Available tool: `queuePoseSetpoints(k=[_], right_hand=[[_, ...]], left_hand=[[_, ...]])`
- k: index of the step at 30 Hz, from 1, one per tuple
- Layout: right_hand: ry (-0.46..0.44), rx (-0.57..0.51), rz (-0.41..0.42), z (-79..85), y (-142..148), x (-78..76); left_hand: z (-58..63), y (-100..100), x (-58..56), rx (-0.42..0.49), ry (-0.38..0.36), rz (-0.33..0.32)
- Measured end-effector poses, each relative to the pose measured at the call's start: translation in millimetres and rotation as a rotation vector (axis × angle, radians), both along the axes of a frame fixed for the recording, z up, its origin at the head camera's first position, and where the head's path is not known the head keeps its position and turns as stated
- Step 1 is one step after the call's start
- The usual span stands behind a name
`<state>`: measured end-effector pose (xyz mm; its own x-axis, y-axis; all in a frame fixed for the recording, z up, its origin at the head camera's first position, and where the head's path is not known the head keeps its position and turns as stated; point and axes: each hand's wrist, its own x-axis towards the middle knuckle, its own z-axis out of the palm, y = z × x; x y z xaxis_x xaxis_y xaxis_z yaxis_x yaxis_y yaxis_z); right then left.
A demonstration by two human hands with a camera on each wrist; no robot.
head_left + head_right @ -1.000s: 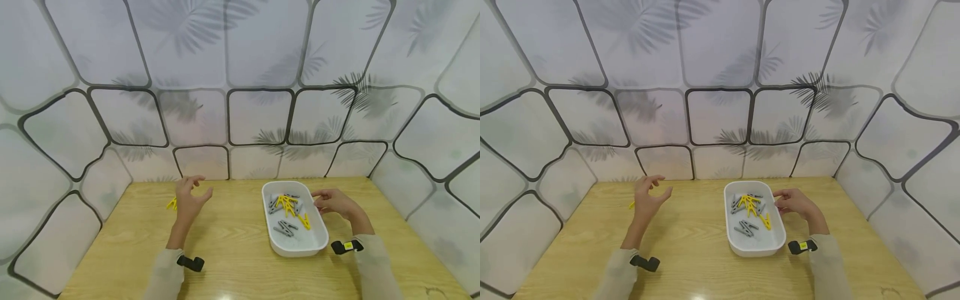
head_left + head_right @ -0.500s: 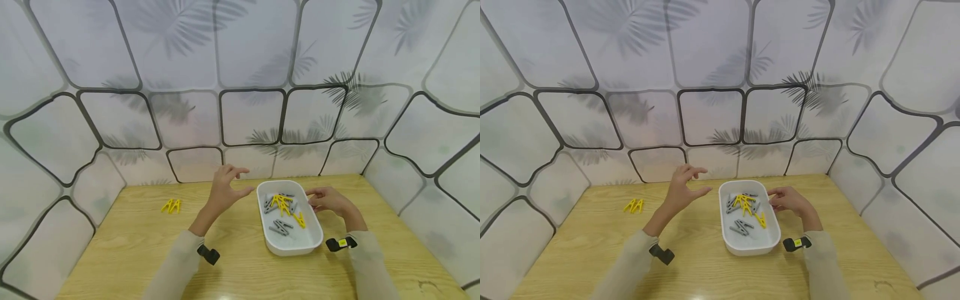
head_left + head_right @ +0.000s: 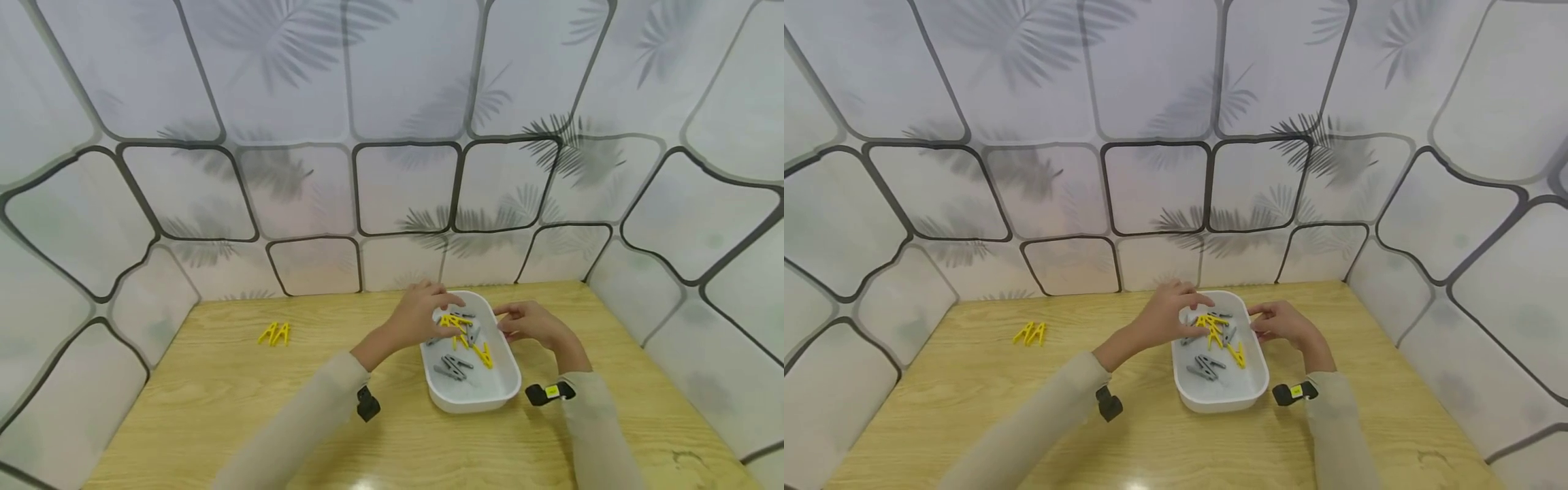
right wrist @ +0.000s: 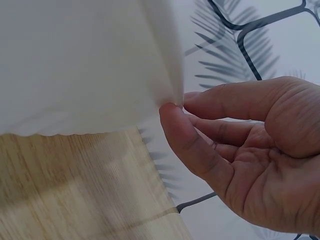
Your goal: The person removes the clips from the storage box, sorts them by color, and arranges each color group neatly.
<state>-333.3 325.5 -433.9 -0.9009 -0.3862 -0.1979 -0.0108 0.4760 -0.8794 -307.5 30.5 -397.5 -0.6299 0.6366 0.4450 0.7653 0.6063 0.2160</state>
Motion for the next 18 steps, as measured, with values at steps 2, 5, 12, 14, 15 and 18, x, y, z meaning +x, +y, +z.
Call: queuePoseSetpoints(k=[2,5,12,14,15,18], right_hand=[[-0.001,-0.007,0.002,0.0,0,-0.4],[-0.004,-0.010,0.001,-0.2,1,-0.4],[-0.007,-0.026,0.008,-2.2,2,-1.6],[-0.004,-0.028,0.012,-2.4,3,-1.8],[-0.002,-0.028,0.014,-2.6,3,-2.0],[0.006,-0.017,0.013,-1.6,3,-1.7]], left_hand=[[3.2,8,-1.9,-0.086,-0.039,-0.001],[7.7,20,-5.3,-0.179,-0.110,-0.013],[2.7,44,-14.6,-0.400,-0.187,-0.101],[0.3,50,-14.0,-0.449,-0.201,-0.113],[-0.2,52,-13.0,-0.468,-0.206,-0.115],[-3.1,59,-11.3,-0.513,-0.195,-0.109]])
